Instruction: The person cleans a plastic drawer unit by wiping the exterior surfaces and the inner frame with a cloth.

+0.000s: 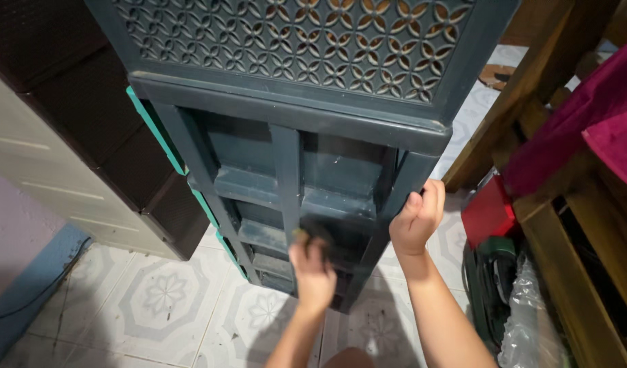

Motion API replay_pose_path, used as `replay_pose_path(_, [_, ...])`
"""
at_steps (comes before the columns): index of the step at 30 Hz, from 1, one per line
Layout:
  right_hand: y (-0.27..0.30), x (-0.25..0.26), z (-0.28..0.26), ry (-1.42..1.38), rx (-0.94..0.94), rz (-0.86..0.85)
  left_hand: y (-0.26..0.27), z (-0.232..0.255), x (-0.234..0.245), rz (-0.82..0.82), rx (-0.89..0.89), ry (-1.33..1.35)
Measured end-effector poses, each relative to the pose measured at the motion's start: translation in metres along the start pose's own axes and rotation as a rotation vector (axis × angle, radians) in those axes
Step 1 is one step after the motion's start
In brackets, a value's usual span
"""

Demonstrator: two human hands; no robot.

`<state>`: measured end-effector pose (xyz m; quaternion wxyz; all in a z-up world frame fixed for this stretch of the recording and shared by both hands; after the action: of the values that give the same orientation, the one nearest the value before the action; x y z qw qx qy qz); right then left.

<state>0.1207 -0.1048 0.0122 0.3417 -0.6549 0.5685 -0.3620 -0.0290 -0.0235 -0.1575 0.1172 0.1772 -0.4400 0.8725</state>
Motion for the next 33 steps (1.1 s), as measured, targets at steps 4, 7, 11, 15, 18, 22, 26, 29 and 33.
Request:
replay_pose_path(4, [0.000,-0.002,0.005,-0.017,-0.020,-0.007,-0.014,-0.009,-0.013,-0.005,-0.138,-0.318])
replay_pose_path(7, [0.001,-0.001,0.005,-0.013,-0.035,-0.016,0.012,-0.030,-0.042,-0.256,0.030,-0.446])
replay_pose_path(11, [0.001,0.000,0.007,-0.005,-0.030,-0.008,0.040,-0.023,-0.085,-0.101,-0.116,-0.277])
replay_pose_path(15, [0.001,-0.001,0.005,-0.002,-0.007,0.014,0.054,-0.010,-0.087,-0.198,0.041,0.002])
replay_pose_path(18, [0.000,0.001,0.006,-0.005,0.013,-0.001,0.046,-0.027,-0.052,-0.349,-0.154,-0.262])
replay_pose_path(22, [0.001,0.000,0.009,-0.017,0.010,-0.011,0.033,-0.029,0.006,-0.160,0.041,-0.126])
replay_pose_path(26, [0.003,0.002,0.009,-0.020,0.017,-0.012,0.010,-0.002,0.058,0.167,0.006,-0.018])
replay_pose_path(29, [0.004,0.002,0.012,0.002,0.031,-0.012,-0.031,0.001,0.050,0.263,-0.199,-0.222])
replay_pose_path(33, [0.005,0.003,0.017,0.009,0.034,-0.027,-0.025,-0.043,0.015,0.194,-0.297,-0.196])
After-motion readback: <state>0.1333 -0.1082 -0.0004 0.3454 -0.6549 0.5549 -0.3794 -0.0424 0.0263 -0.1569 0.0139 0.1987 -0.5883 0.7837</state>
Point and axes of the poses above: each hand's wrist, its own y-axis away from the middle knuckle, its own x-axis out of the back of the hand, z = x × y, the point moved 3 cm from there along -y, towards the middle knuckle, and after that the axes turned 8 degrees about -x, right-handed, at the moved point
